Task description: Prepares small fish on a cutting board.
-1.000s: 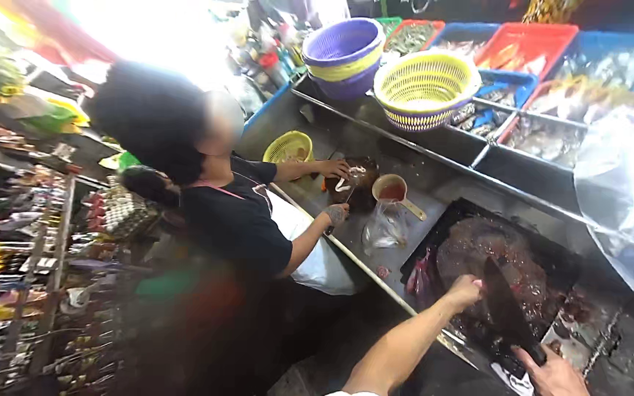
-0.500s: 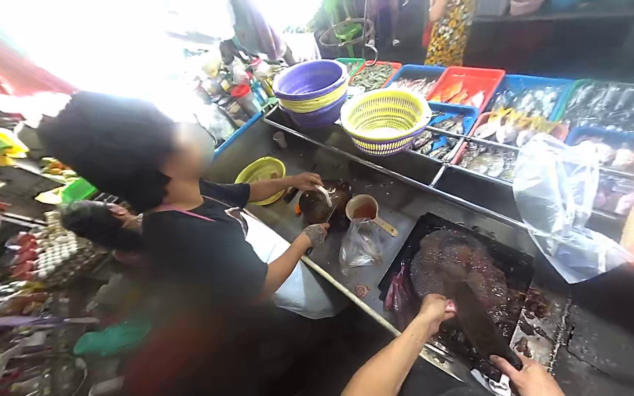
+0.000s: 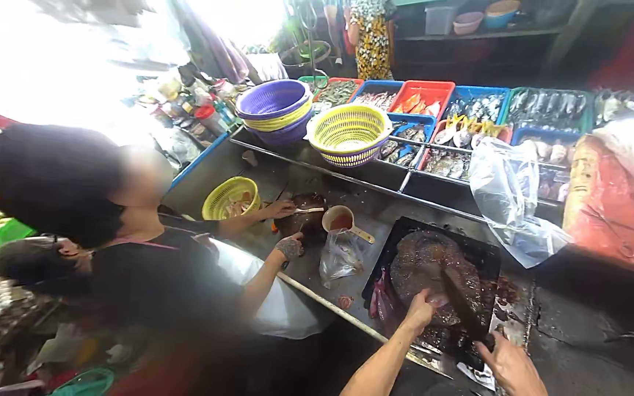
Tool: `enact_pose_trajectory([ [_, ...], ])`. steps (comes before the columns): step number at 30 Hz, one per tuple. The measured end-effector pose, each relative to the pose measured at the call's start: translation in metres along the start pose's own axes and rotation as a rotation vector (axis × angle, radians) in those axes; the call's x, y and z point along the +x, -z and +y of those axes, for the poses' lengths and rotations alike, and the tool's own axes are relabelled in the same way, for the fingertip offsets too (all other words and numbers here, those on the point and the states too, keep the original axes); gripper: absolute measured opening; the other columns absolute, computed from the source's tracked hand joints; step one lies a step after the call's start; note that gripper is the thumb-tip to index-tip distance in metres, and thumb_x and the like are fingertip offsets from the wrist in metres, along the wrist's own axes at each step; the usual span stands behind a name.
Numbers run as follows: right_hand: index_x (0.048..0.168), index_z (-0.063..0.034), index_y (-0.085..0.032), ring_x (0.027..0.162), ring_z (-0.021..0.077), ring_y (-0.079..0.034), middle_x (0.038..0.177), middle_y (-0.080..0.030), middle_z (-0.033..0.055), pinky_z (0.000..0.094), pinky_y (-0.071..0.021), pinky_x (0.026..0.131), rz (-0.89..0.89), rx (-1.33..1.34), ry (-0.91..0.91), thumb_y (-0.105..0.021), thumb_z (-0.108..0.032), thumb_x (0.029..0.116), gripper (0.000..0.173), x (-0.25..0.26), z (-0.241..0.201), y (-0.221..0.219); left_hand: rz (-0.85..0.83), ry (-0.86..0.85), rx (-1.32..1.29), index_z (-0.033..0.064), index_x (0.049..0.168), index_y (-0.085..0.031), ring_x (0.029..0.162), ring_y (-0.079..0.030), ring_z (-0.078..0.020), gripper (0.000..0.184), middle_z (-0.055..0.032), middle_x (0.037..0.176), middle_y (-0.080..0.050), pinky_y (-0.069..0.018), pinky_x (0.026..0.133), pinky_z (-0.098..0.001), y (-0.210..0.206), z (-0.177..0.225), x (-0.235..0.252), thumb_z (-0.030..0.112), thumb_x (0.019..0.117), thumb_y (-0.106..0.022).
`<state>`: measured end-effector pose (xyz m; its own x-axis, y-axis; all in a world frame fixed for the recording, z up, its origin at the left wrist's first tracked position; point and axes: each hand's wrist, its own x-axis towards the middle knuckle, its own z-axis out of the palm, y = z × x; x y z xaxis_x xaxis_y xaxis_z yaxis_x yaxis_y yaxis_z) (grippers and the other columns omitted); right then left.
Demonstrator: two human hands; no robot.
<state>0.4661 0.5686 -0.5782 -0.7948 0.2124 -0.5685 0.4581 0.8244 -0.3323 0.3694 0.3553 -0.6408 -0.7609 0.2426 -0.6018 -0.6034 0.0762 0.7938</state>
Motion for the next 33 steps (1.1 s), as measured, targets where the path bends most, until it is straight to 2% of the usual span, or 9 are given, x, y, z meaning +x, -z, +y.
enact_pose_trajectory([
  [3,0.114,-0.0091,-0.073,0.094,0.0398,-0.071,0.098,-0.073,0.0201,0.0674,-0.0539,0.085,-0.078,0.134,0.059,-0.070,-0.059,0.0876,0.057,0.003,0.005,0.007,0.018,-0.096,0.105,-0.0022,0.151,-0.040,0.118,-0.065,-0.0243,0.054,-0.0185,0.132,-0.064,-0.0534,0.102,-0.0429,0.009,0.008,-0.006,0.007,0.0999,-0.055],
  [9,0.131,-0.0092,-0.064,0.107,0.0411,-0.069,0.112,-0.071,0.0216,0.0652,-0.0532,0.090,-0.090,0.013,-0.036,-0.060,-0.051,0.0948,0.055,-0.010,-0.020,0.016,0.001,-0.107,0.294,0.0010,0.155,-0.037,0.128,-0.061,-0.0271,0.054,-0.0188,0.143,-0.058,-0.0499,0.109,-0.0453,0.006,0.007,0.002,0.005,0.1028,-0.049],
  [12,0.116,-0.0111,-0.071,0.101,0.0340,-0.069,0.104,-0.072,0.0160,0.0614,-0.0538,0.090,-0.144,0.125,0.013,-0.064,-0.057,0.0908,0.053,-0.004,-0.010,0.018,0.017,-0.100,0.218,0.0045,0.159,-0.030,0.128,-0.059,-0.0282,0.063,-0.0184,0.146,-0.055,-0.0506,0.106,-0.0486,0.010,-0.005,0.003,0.005,0.1003,-0.053],
  [15,0.122,-0.0088,-0.067,0.104,0.0393,-0.069,0.106,-0.072,0.0202,0.0634,-0.0535,0.089,-0.064,0.016,-0.066,-0.060,-0.051,0.0954,0.050,0.000,-0.007,0.010,0.020,-0.100,0.231,0.0062,0.161,-0.026,0.134,-0.056,-0.0242,0.065,-0.0109,0.152,-0.053,-0.0486,0.109,-0.0472,0.009,-0.010,0.001,0.005,0.1006,-0.052],
  [19,0.123,-0.0130,-0.067,0.102,0.0355,-0.070,0.106,-0.072,0.0165,0.0608,-0.0545,0.089,-0.137,0.051,-0.003,-0.060,-0.056,0.0931,0.053,-0.019,-0.019,0.013,0.032,-0.106,0.197,0.0075,0.158,-0.034,0.129,-0.058,-0.0260,0.062,-0.0152,0.147,-0.055,-0.0501,0.105,-0.0477,0.010,-0.008,0.001,0.005,0.0997,-0.053],
  [22,0.119,-0.0113,-0.068,0.102,0.0376,-0.070,0.104,-0.072,0.0181,0.0619,-0.0541,0.087,-0.074,0.011,-0.038,-0.060,-0.055,0.0946,0.051,0.002,-0.005,0.015,0.000,-0.084,0.134,0.0063,0.160,-0.027,0.136,-0.053,-0.0217,0.065,-0.0099,0.155,-0.050,-0.0473,0.110,-0.0449,0.013,-0.004,0.001,0.004,0.1006,-0.052],
  [24,0.126,-0.0108,-0.064,0.102,0.0410,-0.070,0.105,-0.072,0.0205,0.0638,-0.0545,0.085,-0.079,-0.061,-0.061,-0.057,-0.051,0.0967,0.050,-0.007,-0.016,0.009,0.011,-0.090,0.155,0.0073,0.160,-0.030,0.136,-0.054,-0.0212,0.064,-0.0082,0.153,-0.052,-0.0478,0.109,-0.0452,0.010,-0.006,0.000,0.003,0.0998,-0.051],
  [28,0.122,-0.0142,-0.069,0.100,0.0353,-0.071,0.103,-0.073,0.0158,0.0618,-0.0550,0.087,-0.119,0.045,0.014,-0.061,-0.057,0.0922,0.053,-0.016,-0.015,0.017,0.000,-0.084,-0.013,0.0069,0.154,-0.039,0.124,-0.061,-0.0234,0.060,-0.0149,0.144,-0.057,-0.0525,0.102,-0.0438,0.014,-0.003,0.001,-0.002,0.0973,-0.054],
  [33,0.127,-0.0102,-0.064,0.100,0.0415,-0.070,0.103,-0.072,0.0210,0.0637,-0.0547,0.084,-0.051,-0.060,-0.078,-0.058,-0.050,0.0964,0.050,-0.006,-0.014,0.007,0.027,0.016,-0.209,0.0017,0.149,-0.043,0.120,-0.063,-0.0286,0.042,-0.0214,0.142,-0.055,-0.0540,0.101,-0.0437,0.011,-0.004,-0.002,0.009,0.1077,-0.044],
])
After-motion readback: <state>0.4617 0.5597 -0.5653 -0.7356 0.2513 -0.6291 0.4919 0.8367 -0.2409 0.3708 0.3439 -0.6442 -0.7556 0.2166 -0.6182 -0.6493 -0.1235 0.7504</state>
